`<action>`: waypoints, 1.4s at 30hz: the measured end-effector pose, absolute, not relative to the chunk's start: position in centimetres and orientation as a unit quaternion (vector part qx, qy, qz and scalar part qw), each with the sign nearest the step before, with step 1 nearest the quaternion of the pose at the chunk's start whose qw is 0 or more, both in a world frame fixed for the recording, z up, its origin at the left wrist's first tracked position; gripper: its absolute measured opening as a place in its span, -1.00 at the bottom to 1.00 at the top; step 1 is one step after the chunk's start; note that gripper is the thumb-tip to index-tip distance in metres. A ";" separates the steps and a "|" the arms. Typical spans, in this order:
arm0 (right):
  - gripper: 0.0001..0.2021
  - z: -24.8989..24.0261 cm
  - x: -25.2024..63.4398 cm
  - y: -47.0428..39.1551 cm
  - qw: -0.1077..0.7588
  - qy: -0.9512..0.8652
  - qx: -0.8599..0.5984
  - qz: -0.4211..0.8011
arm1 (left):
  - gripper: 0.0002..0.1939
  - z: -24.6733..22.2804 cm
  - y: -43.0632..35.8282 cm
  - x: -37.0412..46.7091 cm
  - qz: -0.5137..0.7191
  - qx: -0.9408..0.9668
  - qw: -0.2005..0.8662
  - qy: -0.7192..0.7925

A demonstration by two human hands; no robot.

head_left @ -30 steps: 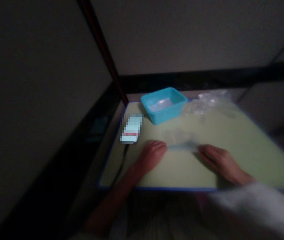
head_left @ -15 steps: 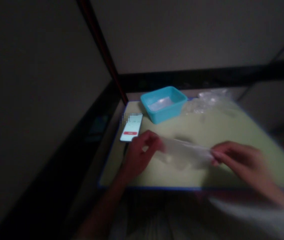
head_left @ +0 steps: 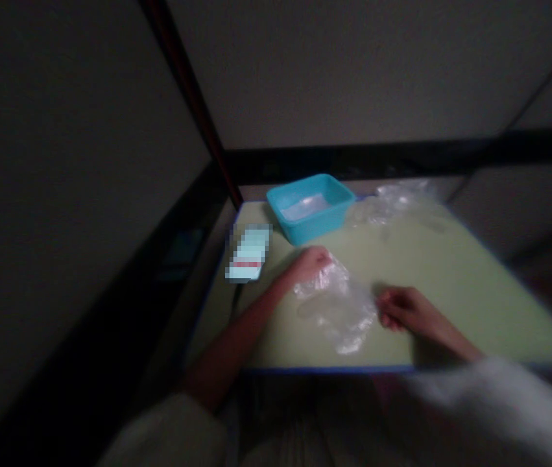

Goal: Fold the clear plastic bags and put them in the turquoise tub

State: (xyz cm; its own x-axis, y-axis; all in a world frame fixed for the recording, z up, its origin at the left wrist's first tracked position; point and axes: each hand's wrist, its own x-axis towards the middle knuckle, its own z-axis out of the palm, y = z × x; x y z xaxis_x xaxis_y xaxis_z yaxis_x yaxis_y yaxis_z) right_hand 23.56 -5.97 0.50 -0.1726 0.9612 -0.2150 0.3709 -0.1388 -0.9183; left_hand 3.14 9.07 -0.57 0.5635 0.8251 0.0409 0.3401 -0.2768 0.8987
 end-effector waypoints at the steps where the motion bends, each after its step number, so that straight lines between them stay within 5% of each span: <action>1: -0.61 0.5 23.7 -6.2 0.280 -0.588 -0.568 0.503 | -0.83 -0.4 9.3 3.7 0.257 0.768 0.440 0.388; 4: -0.62 1.2 24.5 -6.7 0.207 -0.619 -0.569 0.500 | -0.96 0.9 9.2 4.6 0.247 0.800 0.371 0.401; 7: -0.65 2.7 25.6 -6.6 0.146 -0.696 -0.601 0.366 | -0.83 2.4 7.8 4.0 0.245 0.832 0.292 0.403; 11: -0.65 4.0 26.1 -4.7 0.195 -0.796 -0.543 0.183 | -0.85 2.9 4.9 1.2 0.222 0.884 0.157 0.381; 20: -0.15 -0.2 24.8 1.0 0.064 -0.923 -0.355 0.132 | -0.92 0.0 1.7 -4.2 0.280 0.818 0.213 0.454; 30: -0.19 -0.5 25.1 -3.0 0.074 -0.886 -0.456 0.047 | -0.88 -0.7 2.0 -4.4 0.295 0.820 0.231 0.432; 42: -0.20 -0.8 25.3 -5.0 0.073 -0.904 -0.416 0.063 | -0.74 -1.4 0.5 -4.2 0.230 0.902 0.238 0.279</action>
